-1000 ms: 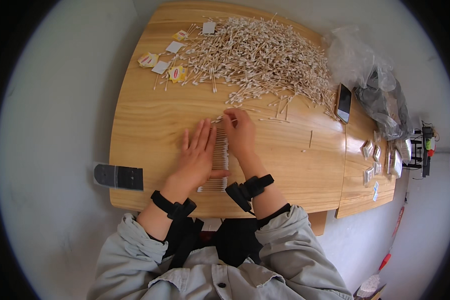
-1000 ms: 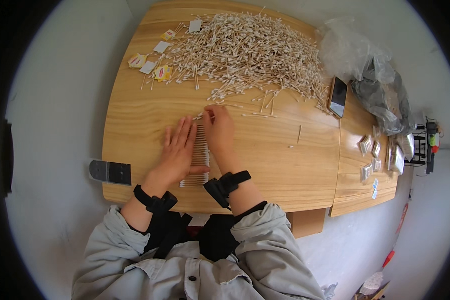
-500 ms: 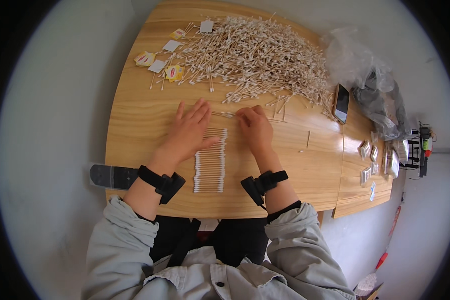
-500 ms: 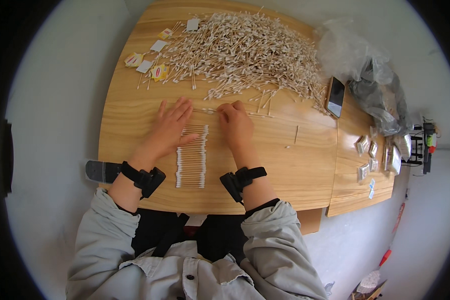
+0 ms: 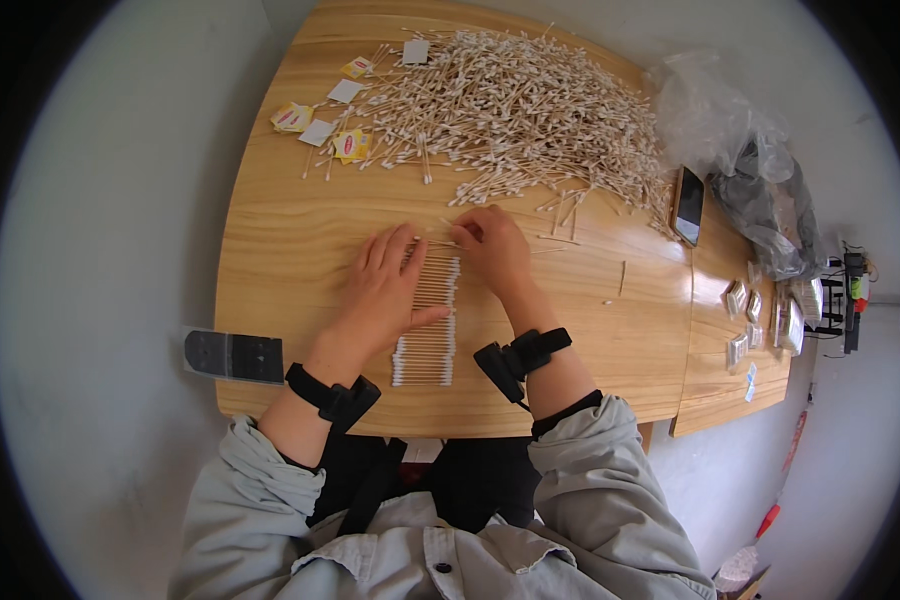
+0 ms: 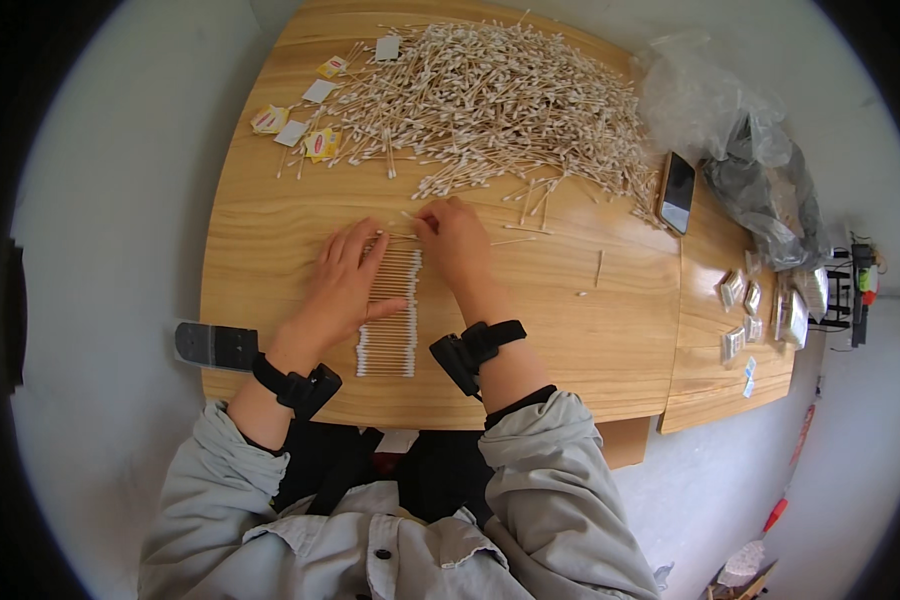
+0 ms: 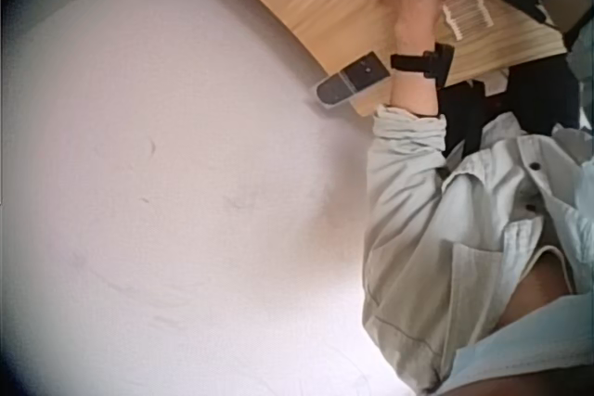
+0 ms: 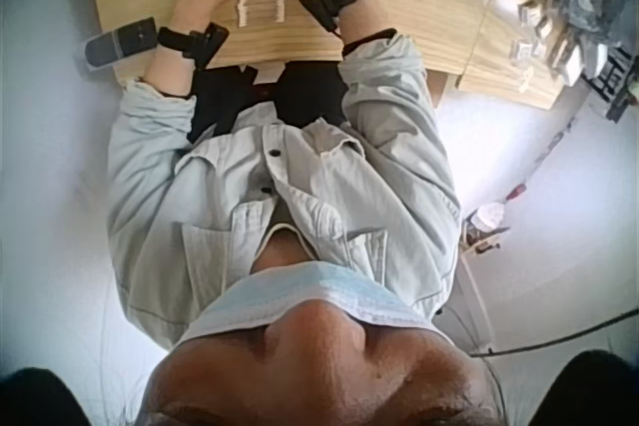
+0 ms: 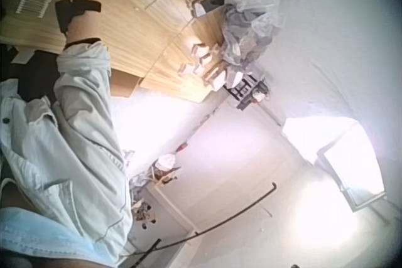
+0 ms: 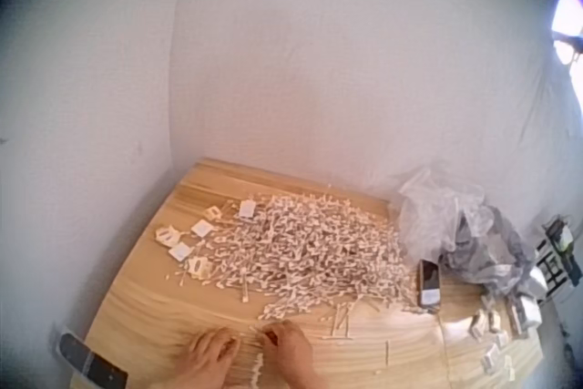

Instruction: The person is aligning cotton swabs into neat rows and placing them into small plastic cases.

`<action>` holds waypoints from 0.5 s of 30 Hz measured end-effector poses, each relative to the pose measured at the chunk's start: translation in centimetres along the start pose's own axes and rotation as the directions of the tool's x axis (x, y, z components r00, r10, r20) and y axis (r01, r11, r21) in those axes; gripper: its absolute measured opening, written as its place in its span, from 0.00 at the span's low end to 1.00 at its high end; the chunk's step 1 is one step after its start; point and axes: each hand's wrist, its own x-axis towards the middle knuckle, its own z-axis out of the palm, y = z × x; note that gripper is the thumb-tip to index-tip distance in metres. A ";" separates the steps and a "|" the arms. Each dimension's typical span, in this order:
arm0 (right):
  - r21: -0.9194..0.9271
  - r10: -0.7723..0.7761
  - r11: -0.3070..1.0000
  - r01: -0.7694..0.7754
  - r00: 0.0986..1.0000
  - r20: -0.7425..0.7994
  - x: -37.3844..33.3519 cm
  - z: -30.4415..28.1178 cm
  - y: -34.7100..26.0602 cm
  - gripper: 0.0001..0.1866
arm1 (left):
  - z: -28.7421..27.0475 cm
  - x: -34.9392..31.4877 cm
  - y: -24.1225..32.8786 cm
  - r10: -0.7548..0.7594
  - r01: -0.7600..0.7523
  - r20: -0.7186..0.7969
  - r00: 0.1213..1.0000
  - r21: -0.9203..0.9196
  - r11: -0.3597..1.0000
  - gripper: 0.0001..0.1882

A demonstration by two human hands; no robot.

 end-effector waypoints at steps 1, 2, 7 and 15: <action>0.060 -0.027 0.998 0.024 0.998 0.064 0.3 0.3 0.0 0.04 | 0.1 0.0 -0.1 0.020 -0.020 -0.062 0.998 -0.010 1.000 0.46; 0.060 -0.027 0.998 0.023 0.998 0.061 0.8 0.3 0.1 0.04 | 0.2 0.1 -0.1 0.022 -0.023 -0.063 0.998 -0.009 1.000 0.46; 0.155 -0.051 0.987 0.043 0.997 0.049 1.7 0.2 0.9 0.08 | 1.2 1.2 -0.3 0.039 -0.038 -0.035 0.999 0.028 0.999 0.52; 0.172 -0.106 0.980 0.098 0.993 0.041 0.5 -0.4 0.9 0.09 | 1.7 2.2 -1.0 -0.031 0.030 0.009 0.999 0.061 0.998 0.56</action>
